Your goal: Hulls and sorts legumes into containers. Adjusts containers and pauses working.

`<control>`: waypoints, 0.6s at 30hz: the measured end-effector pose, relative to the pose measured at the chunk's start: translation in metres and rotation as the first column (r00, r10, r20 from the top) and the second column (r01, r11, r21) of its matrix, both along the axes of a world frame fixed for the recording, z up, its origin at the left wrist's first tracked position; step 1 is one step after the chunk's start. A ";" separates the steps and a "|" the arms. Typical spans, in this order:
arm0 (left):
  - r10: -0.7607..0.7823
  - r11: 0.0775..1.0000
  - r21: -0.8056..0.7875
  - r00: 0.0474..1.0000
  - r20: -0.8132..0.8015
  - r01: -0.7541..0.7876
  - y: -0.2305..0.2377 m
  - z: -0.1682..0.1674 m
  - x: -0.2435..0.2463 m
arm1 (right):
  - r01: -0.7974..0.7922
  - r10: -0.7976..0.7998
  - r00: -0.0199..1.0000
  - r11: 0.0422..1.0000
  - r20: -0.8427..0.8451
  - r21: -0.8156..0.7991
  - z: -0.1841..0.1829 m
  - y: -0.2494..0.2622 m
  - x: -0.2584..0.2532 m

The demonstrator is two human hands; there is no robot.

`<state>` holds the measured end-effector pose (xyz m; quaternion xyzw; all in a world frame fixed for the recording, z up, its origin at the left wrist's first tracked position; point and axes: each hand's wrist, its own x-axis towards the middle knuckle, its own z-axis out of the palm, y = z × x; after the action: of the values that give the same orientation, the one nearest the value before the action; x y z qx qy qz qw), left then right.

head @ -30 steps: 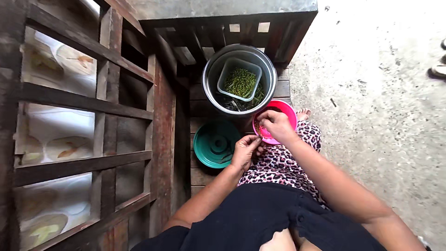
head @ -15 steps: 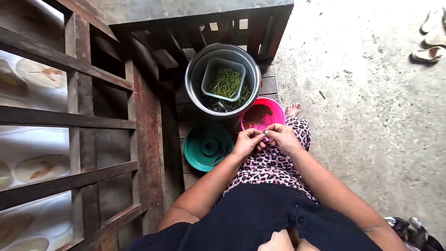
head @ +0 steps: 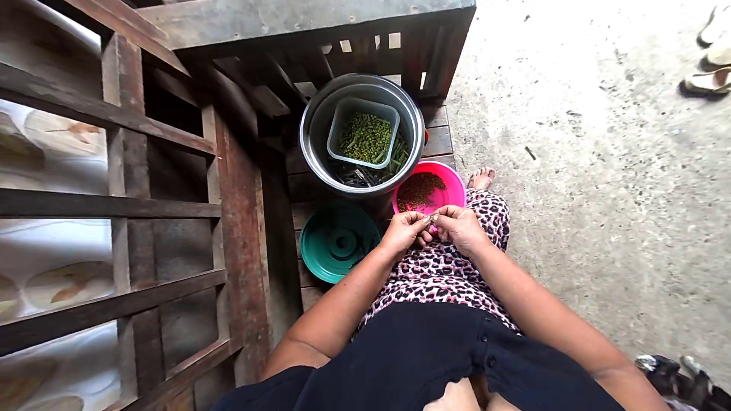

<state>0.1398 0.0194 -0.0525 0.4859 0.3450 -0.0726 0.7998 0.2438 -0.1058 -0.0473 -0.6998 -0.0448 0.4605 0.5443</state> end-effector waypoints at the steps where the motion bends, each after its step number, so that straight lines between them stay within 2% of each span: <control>1: -0.006 1.000 0.008 1.000 -0.004 0.006 0.001 0.000 0.000 | -0.015 0.015 1.000 1.000 -0.008 0.000 -0.001 0.000 0.001; 6: -0.010 0.998 0.063 1.000 -0.004 0.010 0.001 -0.001 0.000 | -0.038 0.037 0.999 0.999 -0.024 -0.023 0.003 0.005 0.003; 9: -0.020 0.998 0.060 1.000 0.000 0.020 0.002 -0.001 -0.001 | -0.110 0.113 0.991 0.992 0.064 -0.061 0.004 0.008 0.004; 13: 0.013 1.000 0.001 1.000 0.002 -0.013 0.002 -0.001 -0.001 | -0.186 0.233 0.937 0.963 0.260 -0.193 0.003 0.012 0.004; 18: 0.110 0.992 -0.053 0.993 -0.037 -0.112 0.002 0.005 0.001 | -0.230 0.294 0.915 0.943 0.277 -0.241 0.018 0.010 0.012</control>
<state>0.1410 0.0218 -0.0472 0.4425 0.3827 -0.0456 0.8097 0.2557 -0.0955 -0.0296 -0.8025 -0.1758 0.4166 0.3893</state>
